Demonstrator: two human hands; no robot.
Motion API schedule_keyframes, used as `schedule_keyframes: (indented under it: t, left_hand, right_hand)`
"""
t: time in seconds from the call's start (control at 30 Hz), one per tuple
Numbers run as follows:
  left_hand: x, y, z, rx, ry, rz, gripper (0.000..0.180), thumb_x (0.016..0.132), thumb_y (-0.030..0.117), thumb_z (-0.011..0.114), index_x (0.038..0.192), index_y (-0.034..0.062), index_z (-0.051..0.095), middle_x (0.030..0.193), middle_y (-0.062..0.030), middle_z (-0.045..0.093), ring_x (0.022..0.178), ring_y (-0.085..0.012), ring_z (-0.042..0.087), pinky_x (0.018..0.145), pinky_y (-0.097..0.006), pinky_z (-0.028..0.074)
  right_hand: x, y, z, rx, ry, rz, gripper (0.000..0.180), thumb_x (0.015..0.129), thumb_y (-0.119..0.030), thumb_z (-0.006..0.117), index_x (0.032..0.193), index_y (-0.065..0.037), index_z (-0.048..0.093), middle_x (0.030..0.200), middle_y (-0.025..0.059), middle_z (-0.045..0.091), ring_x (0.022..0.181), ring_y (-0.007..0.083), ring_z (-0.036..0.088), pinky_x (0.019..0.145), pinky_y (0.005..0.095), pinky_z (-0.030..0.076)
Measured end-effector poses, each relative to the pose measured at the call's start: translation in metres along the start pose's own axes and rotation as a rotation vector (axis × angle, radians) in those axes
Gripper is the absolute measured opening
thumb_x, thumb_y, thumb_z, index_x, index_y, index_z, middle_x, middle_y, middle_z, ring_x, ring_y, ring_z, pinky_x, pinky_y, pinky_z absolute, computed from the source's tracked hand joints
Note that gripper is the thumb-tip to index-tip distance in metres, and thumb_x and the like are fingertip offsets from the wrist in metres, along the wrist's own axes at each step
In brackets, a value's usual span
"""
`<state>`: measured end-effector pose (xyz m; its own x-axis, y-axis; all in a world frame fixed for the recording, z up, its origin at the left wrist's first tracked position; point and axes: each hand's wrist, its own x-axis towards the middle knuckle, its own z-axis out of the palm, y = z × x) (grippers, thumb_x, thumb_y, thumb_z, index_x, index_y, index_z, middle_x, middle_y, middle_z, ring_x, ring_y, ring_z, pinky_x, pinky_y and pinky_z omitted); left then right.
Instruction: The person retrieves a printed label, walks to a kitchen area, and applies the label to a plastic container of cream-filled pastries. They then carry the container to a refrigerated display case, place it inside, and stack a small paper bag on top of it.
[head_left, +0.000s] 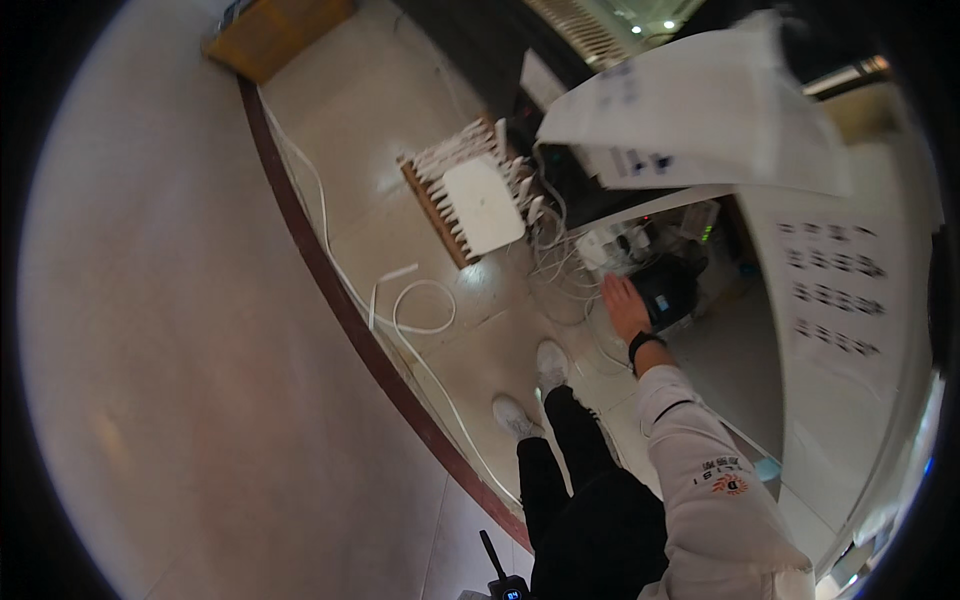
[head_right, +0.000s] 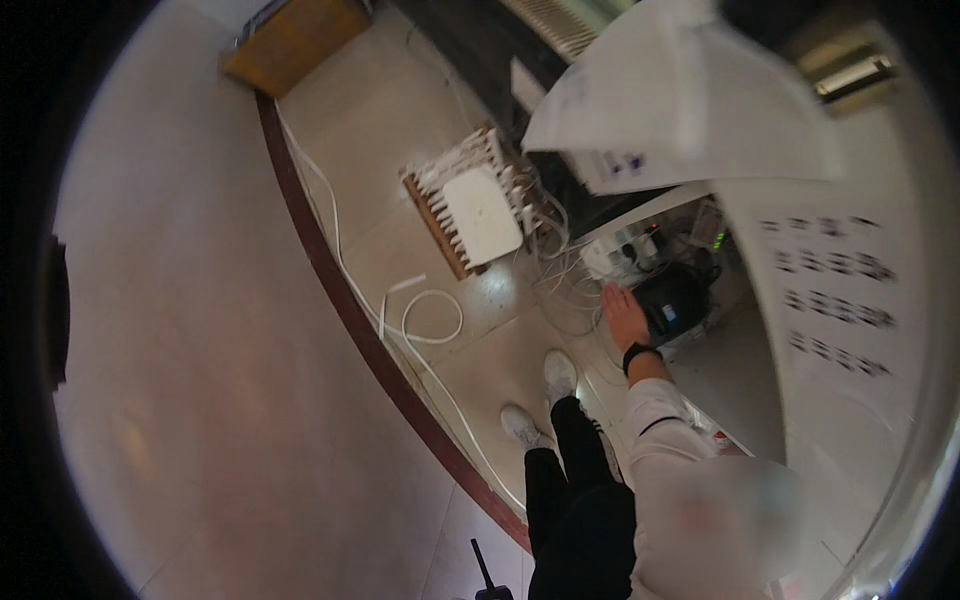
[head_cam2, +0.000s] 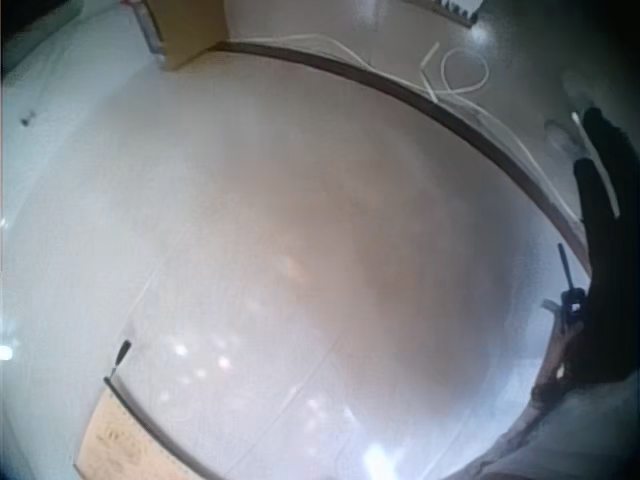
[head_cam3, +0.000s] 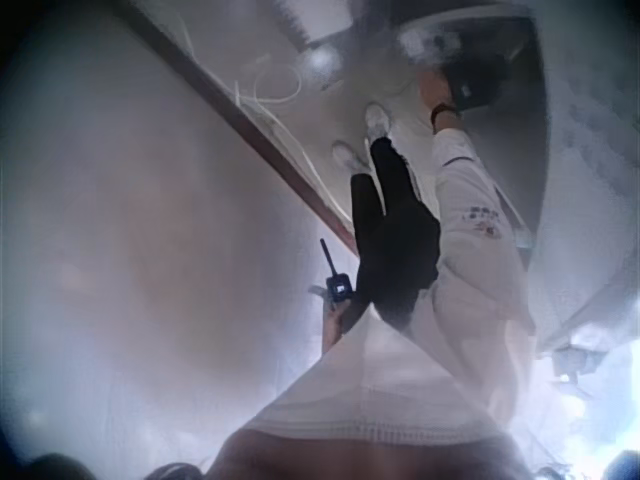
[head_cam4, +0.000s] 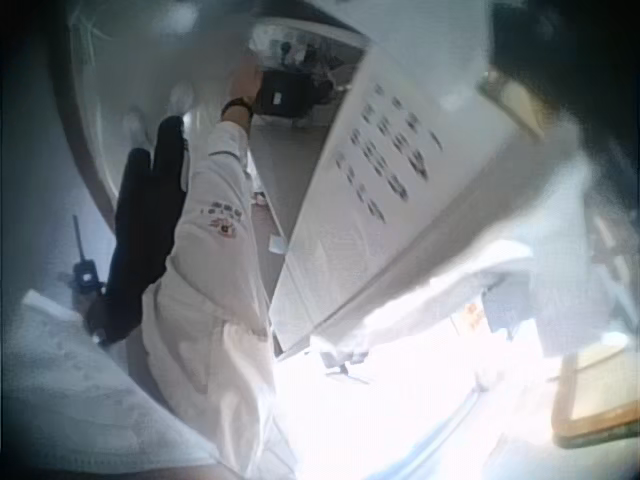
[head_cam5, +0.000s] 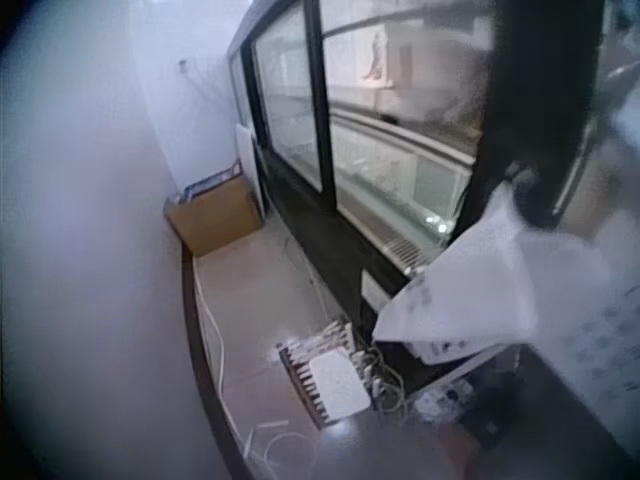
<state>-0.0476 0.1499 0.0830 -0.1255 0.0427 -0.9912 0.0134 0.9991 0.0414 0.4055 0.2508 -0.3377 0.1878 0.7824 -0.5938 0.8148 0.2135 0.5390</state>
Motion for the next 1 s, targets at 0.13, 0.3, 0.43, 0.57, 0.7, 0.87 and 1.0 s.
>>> schedule_keyframes:
  t: [0.13,0.3,0.43,0.57,0.7,0.87,1.0]
  left_hand:
    - [0.018,-0.003,0.005,-0.082,0.021,-0.025,0.032,0.089,0.021,0.065,0.114,0.0038,0.056,0.082,-0.0037,0.06,0.069,-0.0149,0.057,0.061,-0.028,0.045]
    - [0.018,0.0,0.012,-0.124,0.019,0.015,0.029,0.09,0.021,0.064,0.113,0.0045,0.056,0.077,-0.001,0.057,0.063,-0.0118,0.053,0.056,-0.026,0.041]
    - [0.007,0.004,0.015,-0.137,-0.009,0.072,0.026,0.091,0.02,0.063,0.111,0.005,0.056,0.073,0.0011,0.054,0.058,-0.0093,0.05,0.051,-0.023,0.038]
    - [-0.012,-0.001,0.014,-0.15,-0.066,0.169,0.023,0.093,0.02,0.062,0.11,0.0056,0.056,0.069,0.0032,0.052,0.053,-0.0069,0.047,0.046,-0.021,0.034]
    - [-0.035,-0.001,0.006,-0.164,-0.114,0.255,0.028,0.093,0.019,0.061,0.117,0.0077,0.05,0.066,0.0048,0.049,0.049,-0.0049,0.043,0.042,-0.019,0.032]
    - [-0.054,0.016,-0.01,-0.133,-0.13,0.322,0.045,0.092,0.017,0.061,0.132,0.0097,0.042,0.072,0.002,0.05,0.057,-0.0081,0.046,0.049,-0.022,0.035]
    - [-0.071,0.03,-0.02,-0.126,-0.133,0.392,0.044,0.09,0.018,0.063,0.129,0.0078,0.046,0.081,-0.0018,0.055,0.068,-0.0128,0.051,0.059,-0.026,0.04]
  right_hand:
    - [0.04,0.001,-0.004,-0.23,-0.185,-0.17,0.065,0.101,-0.03,0.042,0.155,-0.017,0.007,0.161,0.0052,0.009,0.149,0.0245,0.001,0.117,0.0506,-0.006]
    - [0.043,-0.009,-0.018,0.243,-0.652,-0.171,0.046,0.094,-0.031,0.05,0.137,-0.012,0.047,0.136,0.0152,0.052,0.132,0.0323,0.041,0.116,0.0543,-0.002]
    - [0.005,-0.013,-0.046,0.77,-0.225,-0.204,0.018,0.083,-0.022,0.058,0.085,-0.009,0.071,0.089,0.0133,0.07,0.096,0.0312,0.064,0.094,0.0456,0.042]
    - [-0.018,0.011,-0.101,1.335,0.579,0.092,0.014,0.073,-0.018,0.066,0.065,-0.007,0.062,0.064,0.0125,0.063,0.071,0.0311,0.064,0.065,0.0399,0.049]
    - [-0.03,0.076,-0.13,1.723,0.825,0.807,0.015,0.074,-0.015,0.066,0.067,-0.004,0.059,0.063,0.0112,0.061,0.059,0.0271,0.06,0.057,0.0357,0.046]
    - [-0.066,0.129,-0.169,1.889,1.179,1.075,0.015,0.081,-0.007,0.066,0.071,-0.001,0.056,0.062,0.0061,0.056,0.059,0.0142,0.052,0.059,0.0304,0.044]
    - [-0.131,0.128,-0.229,1.827,1.222,0.825,0.017,0.08,-0.006,0.068,0.069,-0.002,0.056,0.064,0.0063,0.054,0.06,0.0151,0.052,0.059,0.0296,0.043]
